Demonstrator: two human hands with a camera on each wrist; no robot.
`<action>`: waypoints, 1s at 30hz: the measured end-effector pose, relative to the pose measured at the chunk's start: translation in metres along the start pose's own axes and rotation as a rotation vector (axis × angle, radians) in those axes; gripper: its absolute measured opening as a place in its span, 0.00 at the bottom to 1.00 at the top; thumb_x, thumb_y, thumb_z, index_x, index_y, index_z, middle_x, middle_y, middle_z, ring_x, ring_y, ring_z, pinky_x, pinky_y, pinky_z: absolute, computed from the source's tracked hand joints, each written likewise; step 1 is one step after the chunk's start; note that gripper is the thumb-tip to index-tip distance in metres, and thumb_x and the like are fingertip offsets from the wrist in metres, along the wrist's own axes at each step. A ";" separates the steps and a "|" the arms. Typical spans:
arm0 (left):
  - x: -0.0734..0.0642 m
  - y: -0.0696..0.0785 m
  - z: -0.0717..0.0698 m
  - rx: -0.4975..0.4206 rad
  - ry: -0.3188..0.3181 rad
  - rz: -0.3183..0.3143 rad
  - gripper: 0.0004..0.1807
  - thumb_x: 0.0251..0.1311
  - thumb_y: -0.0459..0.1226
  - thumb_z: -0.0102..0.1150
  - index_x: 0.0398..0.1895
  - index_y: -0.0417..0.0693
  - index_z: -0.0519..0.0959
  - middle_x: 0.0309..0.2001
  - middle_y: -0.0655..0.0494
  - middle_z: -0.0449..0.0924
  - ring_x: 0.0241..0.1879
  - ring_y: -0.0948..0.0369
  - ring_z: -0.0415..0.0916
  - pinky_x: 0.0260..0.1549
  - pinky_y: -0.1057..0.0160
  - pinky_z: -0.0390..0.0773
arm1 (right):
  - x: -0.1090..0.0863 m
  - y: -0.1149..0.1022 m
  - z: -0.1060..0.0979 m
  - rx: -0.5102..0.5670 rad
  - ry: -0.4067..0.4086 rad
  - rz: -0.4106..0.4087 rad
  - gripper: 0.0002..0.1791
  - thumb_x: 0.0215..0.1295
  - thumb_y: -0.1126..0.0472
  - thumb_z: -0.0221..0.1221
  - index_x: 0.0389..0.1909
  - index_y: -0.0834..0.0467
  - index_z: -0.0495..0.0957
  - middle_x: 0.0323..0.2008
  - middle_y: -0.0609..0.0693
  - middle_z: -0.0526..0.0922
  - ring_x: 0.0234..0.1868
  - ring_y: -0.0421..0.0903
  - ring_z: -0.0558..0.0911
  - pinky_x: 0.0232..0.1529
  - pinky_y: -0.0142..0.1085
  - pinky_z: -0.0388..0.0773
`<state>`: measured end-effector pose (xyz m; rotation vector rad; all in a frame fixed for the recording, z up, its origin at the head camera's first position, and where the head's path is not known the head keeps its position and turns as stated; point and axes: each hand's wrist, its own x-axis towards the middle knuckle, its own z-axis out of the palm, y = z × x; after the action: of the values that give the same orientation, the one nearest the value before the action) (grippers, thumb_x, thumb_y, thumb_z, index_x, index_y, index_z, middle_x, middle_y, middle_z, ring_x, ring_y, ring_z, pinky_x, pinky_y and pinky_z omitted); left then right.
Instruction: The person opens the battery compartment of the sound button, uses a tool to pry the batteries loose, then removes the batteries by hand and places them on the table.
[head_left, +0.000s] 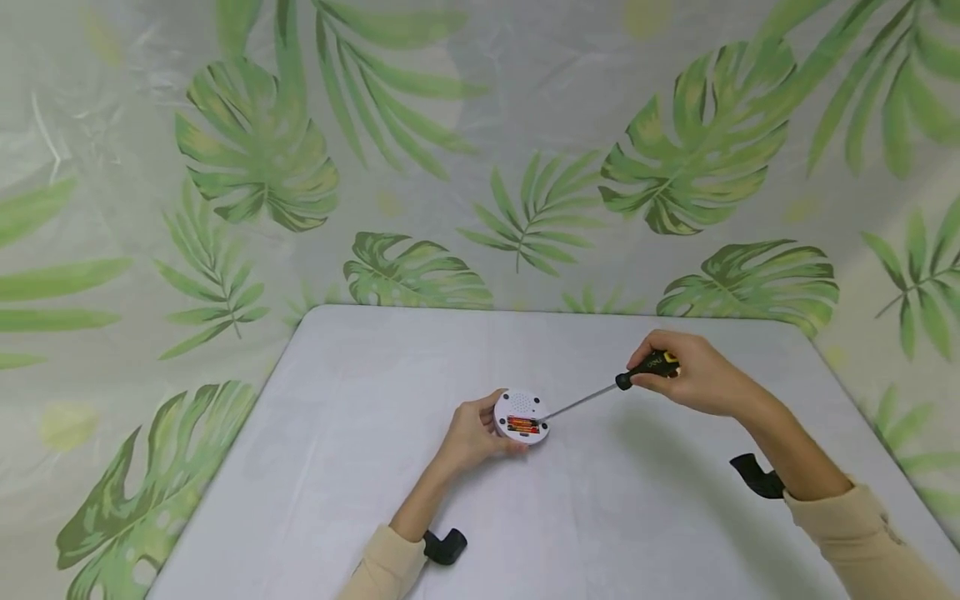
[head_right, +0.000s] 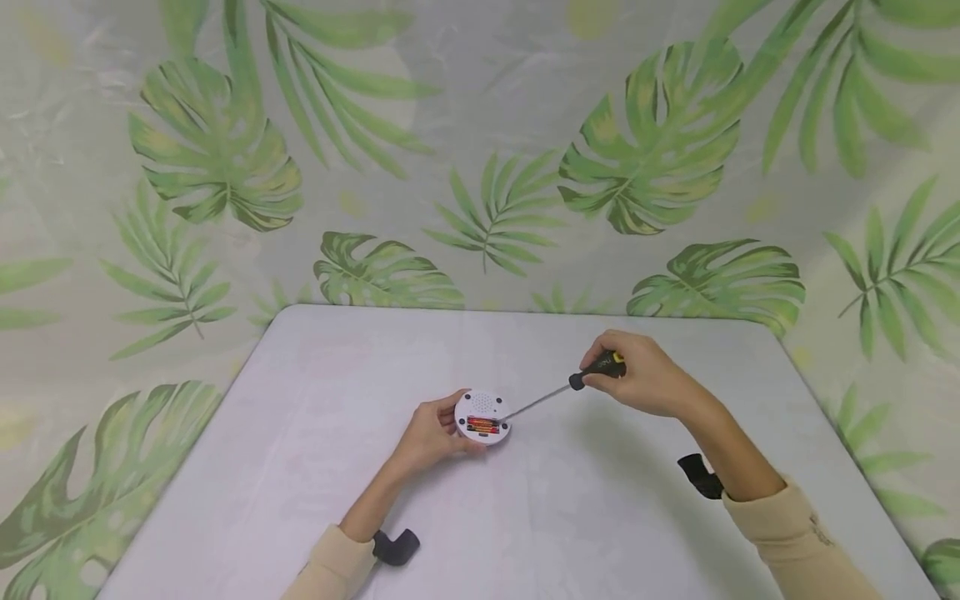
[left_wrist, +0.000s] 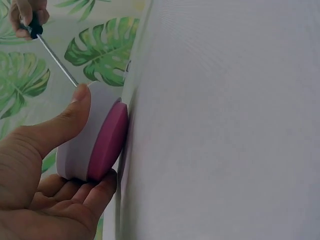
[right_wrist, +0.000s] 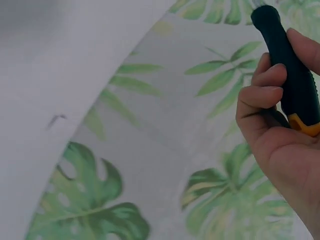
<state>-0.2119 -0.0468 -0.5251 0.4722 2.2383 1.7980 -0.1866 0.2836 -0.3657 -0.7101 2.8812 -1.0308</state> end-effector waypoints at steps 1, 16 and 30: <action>0.000 0.000 0.000 0.000 0.001 0.000 0.53 0.41 0.27 0.84 0.74 0.34 0.67 0.68 0.42 0.77 0.67 0.51 0.78 0.63 0.64 0.80 | -0.002 0.006 0.001 0.015 0.003 0.023 0.06 0.67 0.63 0.69 0.42 0.54 0.83 0.41 0.50 0.85 0.36 0.35 0.80 0.35 0.30 0.80; -0.001 -0.003 -0.004 -0.018 -0.022 0.001 0.52 0.41 0.25 0.83 0.74 0.33 0.67 0.68 0.41 0.78 0.66 0.51 0.79 0.60 0.66 0.82 | -0.028 0.073 0.029 0.260 0.015 0.295 0.16 0.70 0.53 0.66 0.50 0.60 0.84 0.52 0.56 0.82 0.44 0.38 0.79 0.43 0.30 0.79; 0.000 -0.003 -0.006 -0.053 -0.027 -0.022 0.53 0.42 0.25 0.82 0.75 0.34 0.66 0.68 0.40 0.77 0.66 0.49 0.79 0.61 0.65 0.82 | -0.044 0.097 0.048 0.424 -0.022 0.481 0.23 0.73 0.51 0.63 0.55 0.68 0.80 0.28 0.44 0.71 0.31 0.40 0.71 0.35 0.37 0.66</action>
<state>-0.2149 -0.0524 -0.5264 0.4568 2.1634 1.8240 -0.1802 0.3391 -0.4688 -0.0033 2.4786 -1.4497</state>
